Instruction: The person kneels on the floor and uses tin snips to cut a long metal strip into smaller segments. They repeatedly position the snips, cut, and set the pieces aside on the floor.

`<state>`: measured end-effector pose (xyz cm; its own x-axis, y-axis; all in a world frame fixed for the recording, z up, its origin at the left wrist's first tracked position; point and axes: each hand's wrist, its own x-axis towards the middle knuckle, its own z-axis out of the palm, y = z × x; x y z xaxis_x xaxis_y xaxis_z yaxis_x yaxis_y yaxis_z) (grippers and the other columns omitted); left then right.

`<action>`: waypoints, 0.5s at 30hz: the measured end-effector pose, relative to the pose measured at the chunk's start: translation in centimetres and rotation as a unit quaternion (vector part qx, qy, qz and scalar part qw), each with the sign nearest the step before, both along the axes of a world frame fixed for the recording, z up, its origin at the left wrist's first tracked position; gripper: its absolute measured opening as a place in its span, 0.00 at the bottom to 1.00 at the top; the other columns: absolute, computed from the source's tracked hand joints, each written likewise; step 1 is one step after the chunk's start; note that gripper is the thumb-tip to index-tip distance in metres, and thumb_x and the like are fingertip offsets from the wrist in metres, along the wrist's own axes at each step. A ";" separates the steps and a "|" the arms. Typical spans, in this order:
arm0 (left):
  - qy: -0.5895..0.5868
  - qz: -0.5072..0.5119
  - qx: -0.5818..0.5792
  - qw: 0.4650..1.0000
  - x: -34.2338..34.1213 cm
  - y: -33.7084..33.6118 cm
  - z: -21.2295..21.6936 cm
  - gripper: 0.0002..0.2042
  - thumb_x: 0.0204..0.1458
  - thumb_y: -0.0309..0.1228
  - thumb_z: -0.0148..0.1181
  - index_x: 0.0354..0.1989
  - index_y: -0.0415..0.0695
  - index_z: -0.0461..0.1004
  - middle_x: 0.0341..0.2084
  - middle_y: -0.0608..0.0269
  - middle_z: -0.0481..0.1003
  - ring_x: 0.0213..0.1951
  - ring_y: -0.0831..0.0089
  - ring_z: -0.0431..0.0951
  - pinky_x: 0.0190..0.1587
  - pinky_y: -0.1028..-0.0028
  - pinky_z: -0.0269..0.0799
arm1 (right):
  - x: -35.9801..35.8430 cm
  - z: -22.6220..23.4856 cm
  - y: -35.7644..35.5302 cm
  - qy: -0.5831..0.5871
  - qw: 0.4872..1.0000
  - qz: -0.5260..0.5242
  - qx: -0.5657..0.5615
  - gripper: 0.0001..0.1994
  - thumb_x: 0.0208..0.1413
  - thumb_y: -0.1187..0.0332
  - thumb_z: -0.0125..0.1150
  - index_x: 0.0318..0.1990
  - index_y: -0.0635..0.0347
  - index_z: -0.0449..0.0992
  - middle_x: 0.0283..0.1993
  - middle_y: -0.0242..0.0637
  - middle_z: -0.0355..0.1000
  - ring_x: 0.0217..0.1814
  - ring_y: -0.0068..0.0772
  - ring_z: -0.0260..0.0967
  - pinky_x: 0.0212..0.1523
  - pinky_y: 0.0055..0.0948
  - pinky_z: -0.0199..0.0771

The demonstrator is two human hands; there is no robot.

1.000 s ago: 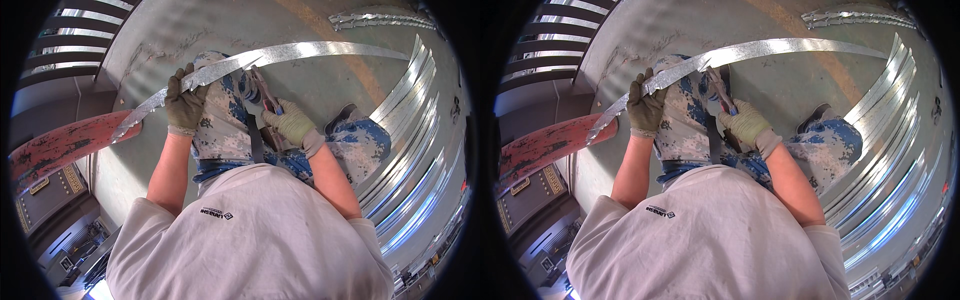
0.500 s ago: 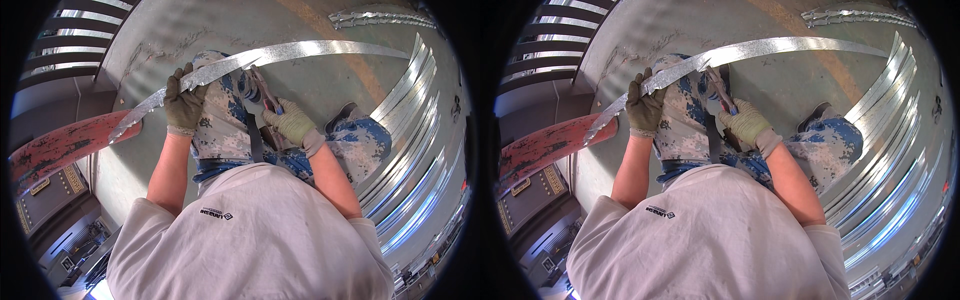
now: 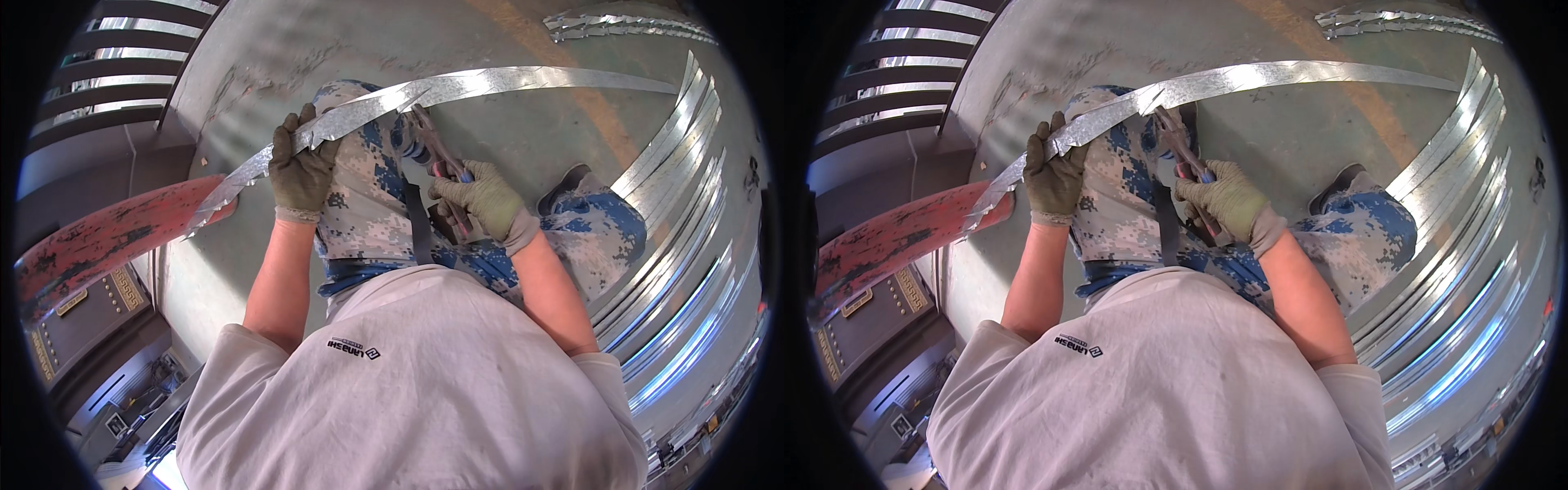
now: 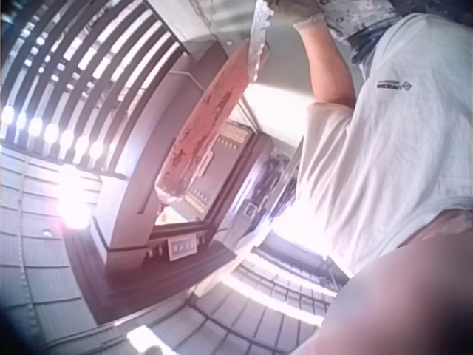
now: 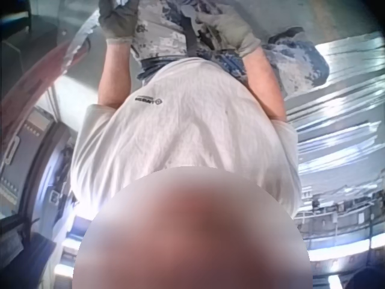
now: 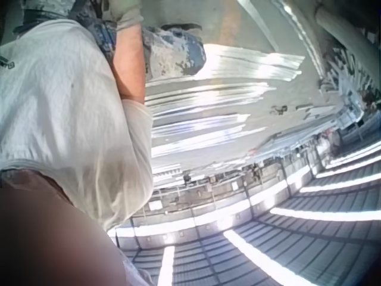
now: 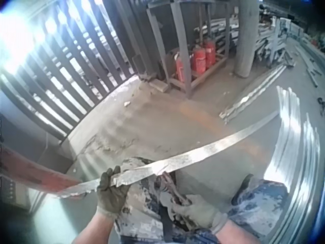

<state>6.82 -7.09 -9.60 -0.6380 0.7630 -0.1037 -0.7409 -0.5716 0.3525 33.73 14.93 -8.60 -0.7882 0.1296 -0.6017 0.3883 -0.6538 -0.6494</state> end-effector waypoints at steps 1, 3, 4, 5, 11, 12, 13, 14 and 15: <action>0.000 0.003 0.000 1.000 0.0 0.1 0.0 0.18 0.78 0.38 0.54 0.64 0.39 0.80 0.70 0.44 0.76 0.75 0.39 0.71 0.75 0.35 0.73 | 0.0 0.2 0.0 0.006 1.000 -0.009 -0.022 0.09 0.68 0.67 0.74 0.50 0.58 0.82 0.32 0.34 0.81 0.26 0.23 0.77 0.25 0.30 0.76; 0.000 0.009 -0.003 1.000 0.1 0.0 -0.1 0.18 0.78 0.38 0.54 0.63 0.39 0.80 0.70 0.44 0.77 0.75 0.40 0.71 0.76 0.34 0.72 | 0.1 0.2 0.1 0.016 0.998 -0.022 -0.061 0.09 0.69 0.68 0.74 0.52 0.58 0.82 0.34 0.35 0.82 0.27 0.25 0.78 0.26 0.31 0.78; -0.001 0.013 -0.006 1.000 0.2 -0.1 -0.1 0.18 0.78 0.38 0.54 0.63 0.39 0.80 0.70 0.44 0.77 0.75 0.40 0.71 0.76 0.34 0.71 | 0.2 0.2 0.1 0.021 0.996 -0.029 -0.081 0.09 0.69 0.68 0.74 0.52 0.58 0.83 0.35 0.36 0.83 0.27 0.26 0.79 0.26 0.31 0.79; -0.001 0.017 -0.009 1.000 0.1 0.0 0.0 0.17 0.78 0.38 0.54 0.63 0.39 0.81 0.70 0.45 0.77 0.75 0.41 0.71 0.77 0.34 0.70 | 0.2 0.4 0.2 0.021 0.994 -0.027 -0.107 0.11 0.69 0.68 0.73 0.54 0.58 0.83 0.36 0.37 0.84 0.28 0.27 0.80 0.27 0.32 0.80; -0.006 0.012 0.010 1.000 0.0 -0.1 -0.1 0.17 0.78 0.37 0.54 0.62 0.39 0.81 0.69 0.46 0.78 0.75 0.43 0.72 0.78 0.36 0.69 | 0.5 0.9 0.2 0.056 0.968 -0.014 -0.243 0.16 0.71 0.66 0.71 0.62 0.61 0.82 0.44 0.45 0.87 0.33 0.37 0.87 0.32 0.36 0.89; -0.008 0.006 0.013 1.000 0.0 -0.2 -0.1 0.17 0.78 0.37 0.54 0.62 0.39 0.81 0.69 0.46 0.78 0.75 0.43 0.72 0.78 0.36 0.69 | 0.7 0.1 0.0 0.068 0.961 -0.018 -0.267 0.16 0.72 0.66 0.70 0.62 0.61 0.82 0.45 0.46 0.88 0.34 0.38 0.88 0.33 0.37 0.90; -0.011 -0.001 0.016 1.000 0.0 -0.3 -0.1 0.17 0.78 0.37 0.54 0.63 0.39 0.81 0.69 0.46 0.78 0.75 0.43 0.72 0.79 0.36 0.68 | 0.8 -0.4 -0.2 0.079 0.953 -0.021 -0.290 0.16 0.72 0.66 0.69 0.63 0.62 0.82 0.45 0.46 0.88 0.35 0.39 0.88 0.34 0.38 0.91; -0.013 -0.007 0.021 1.000 0.0 -0.3 -0.1 0.17 0.78 0.36 0.54 0.63 0.39 0.81 0.70 0.46 0.78 0.75 0.43 0.72 0.79 0.36 0.68 | 0.8 -0.5 -0.1 0.088 0.950 -0.020 -0.299 0.17 0.72 0.67 0.69 0.63 0.62 0.82 0.45 0.46 0.88 0.36 0.40 0.89 0.34 0.38 0.91; -0.009 -0.002 0.019 1.000 -0.1 -0.4 -0.2 0.17 0.78 0.36 0.54 0.63 0.39 0.81 0.70 0.46 0.78 0.75 0.43 0.72 0.79 0.36 0.68 | 0.8 -0.5 0.0 0.096 0.946 -0.018 -0.308 0.17 0.72 0.67 0.69 0.63 0.62 0.82 0.46 0.46 0.88 0.36 0.40 0.89 0.35 0.39 0.92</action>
